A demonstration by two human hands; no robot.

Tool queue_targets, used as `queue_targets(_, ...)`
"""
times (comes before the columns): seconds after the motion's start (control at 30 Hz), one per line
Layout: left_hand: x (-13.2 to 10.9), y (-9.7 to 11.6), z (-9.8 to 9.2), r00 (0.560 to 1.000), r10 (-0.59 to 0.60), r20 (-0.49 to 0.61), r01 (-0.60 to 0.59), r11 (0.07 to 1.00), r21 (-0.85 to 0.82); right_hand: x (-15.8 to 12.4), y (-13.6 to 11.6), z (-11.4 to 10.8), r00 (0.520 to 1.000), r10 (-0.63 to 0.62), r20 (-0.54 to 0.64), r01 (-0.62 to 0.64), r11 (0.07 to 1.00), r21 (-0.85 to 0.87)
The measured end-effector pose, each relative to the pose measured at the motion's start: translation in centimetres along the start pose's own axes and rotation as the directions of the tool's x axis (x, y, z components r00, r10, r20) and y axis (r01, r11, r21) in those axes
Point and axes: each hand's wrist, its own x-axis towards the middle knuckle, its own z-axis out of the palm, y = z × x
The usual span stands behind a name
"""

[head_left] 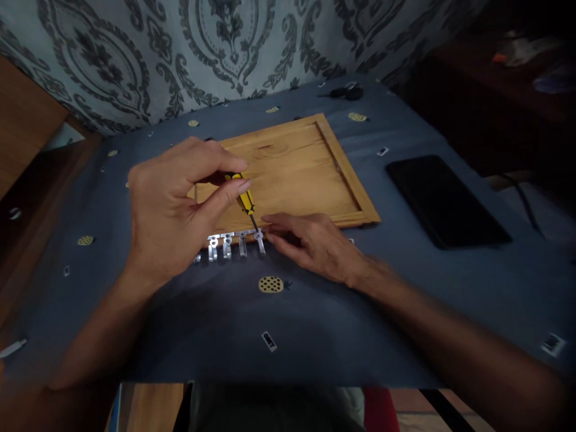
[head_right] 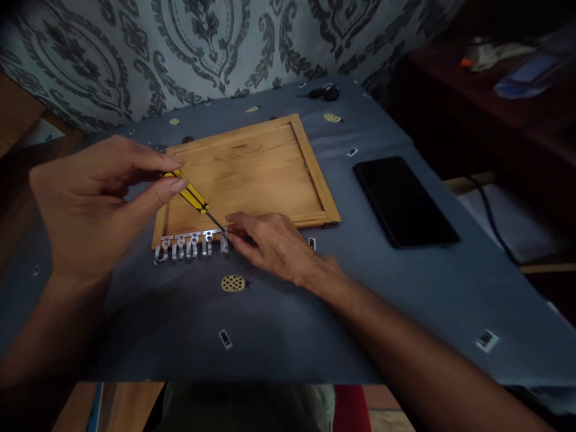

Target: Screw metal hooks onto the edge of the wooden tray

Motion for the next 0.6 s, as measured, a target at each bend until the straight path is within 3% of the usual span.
queue_targets(0.6,0.74,-0.65,-0.92,0.994,0.007,0.105,0.01,0.986,-0.164,0.02,-0.2,-0.07,1.0,0.011,-0.001,-0.011,1.0,0.008)
